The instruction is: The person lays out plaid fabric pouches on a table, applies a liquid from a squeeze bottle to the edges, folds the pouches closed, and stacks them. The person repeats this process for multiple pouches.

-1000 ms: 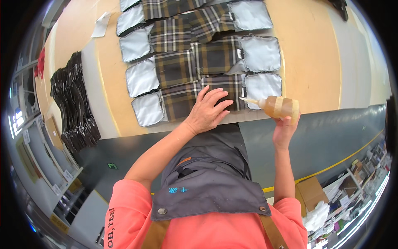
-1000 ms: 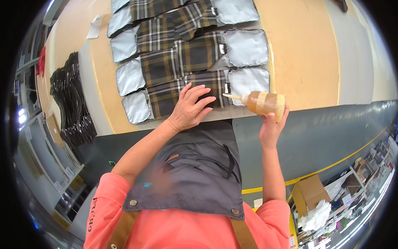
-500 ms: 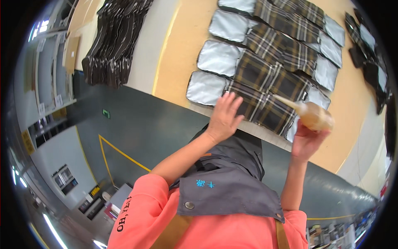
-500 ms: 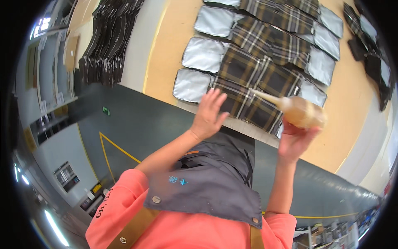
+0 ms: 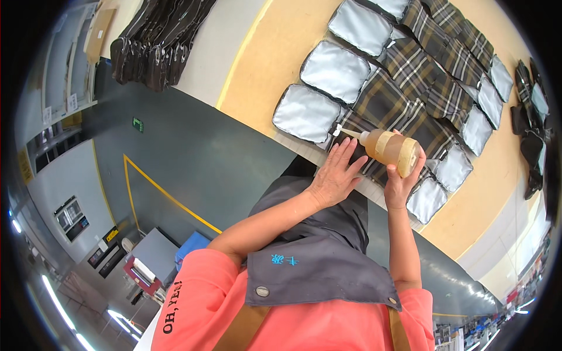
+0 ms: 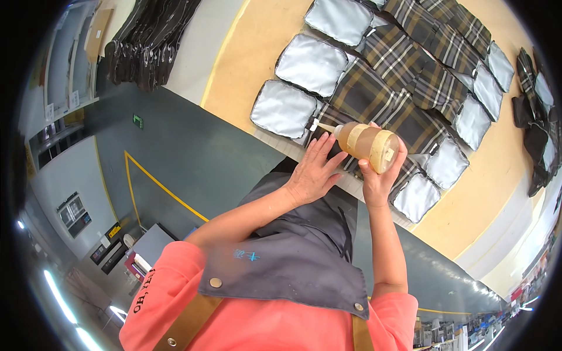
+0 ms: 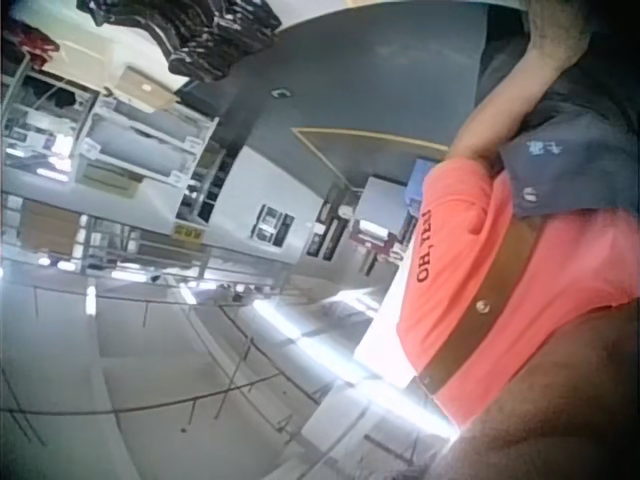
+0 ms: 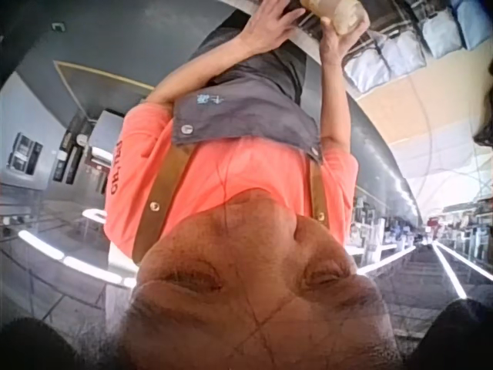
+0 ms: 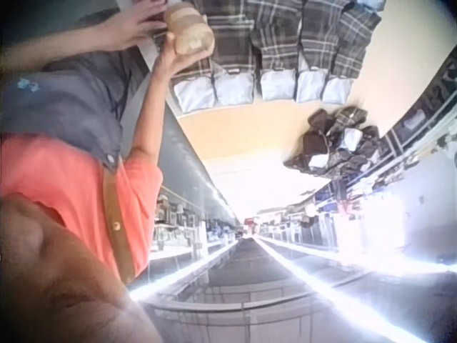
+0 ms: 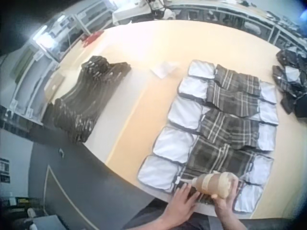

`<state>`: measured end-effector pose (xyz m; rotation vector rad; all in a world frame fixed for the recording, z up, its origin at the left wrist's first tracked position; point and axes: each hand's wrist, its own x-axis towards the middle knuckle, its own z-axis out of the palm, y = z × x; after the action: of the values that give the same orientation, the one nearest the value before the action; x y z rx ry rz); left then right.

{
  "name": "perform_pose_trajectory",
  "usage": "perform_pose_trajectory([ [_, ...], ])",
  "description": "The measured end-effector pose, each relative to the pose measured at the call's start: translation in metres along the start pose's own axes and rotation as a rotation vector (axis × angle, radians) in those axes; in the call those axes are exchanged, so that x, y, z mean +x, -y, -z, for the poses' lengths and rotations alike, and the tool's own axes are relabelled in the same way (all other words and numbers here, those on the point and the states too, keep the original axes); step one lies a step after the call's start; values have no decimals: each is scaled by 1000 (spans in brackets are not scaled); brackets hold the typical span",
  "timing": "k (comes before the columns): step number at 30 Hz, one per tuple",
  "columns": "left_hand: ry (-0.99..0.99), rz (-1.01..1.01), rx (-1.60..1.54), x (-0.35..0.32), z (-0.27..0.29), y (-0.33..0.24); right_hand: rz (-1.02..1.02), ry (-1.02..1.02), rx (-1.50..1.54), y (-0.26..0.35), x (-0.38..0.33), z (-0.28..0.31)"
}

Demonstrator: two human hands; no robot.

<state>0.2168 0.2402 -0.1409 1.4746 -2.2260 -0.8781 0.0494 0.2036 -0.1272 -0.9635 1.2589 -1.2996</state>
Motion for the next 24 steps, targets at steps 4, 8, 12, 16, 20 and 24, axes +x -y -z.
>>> perform_pose_trajectory([
  [4, 9, 15, -9, 0, 0, 0, -34, 29, 7, 3, -5, 1],
  [8, 16, 16, -8, -1, 1, 1, -23, 66, -6, 4, -5, -1],
  [12, 19, 7, -16, -1, 2, 1, 42, 82, -39, 3, -3, -1],
  [16, 9, -7, -32, -1, 5, 0, 89, 43, -47, 2, 0, -1],
  [20, 39, 3, -58, -4, 1, 2, 23, 43, -50, 6, -3, 0],
  [24, 78, -15, -131, -3, 5, -6, -469, -128, 540, 17, -2, -3],
])
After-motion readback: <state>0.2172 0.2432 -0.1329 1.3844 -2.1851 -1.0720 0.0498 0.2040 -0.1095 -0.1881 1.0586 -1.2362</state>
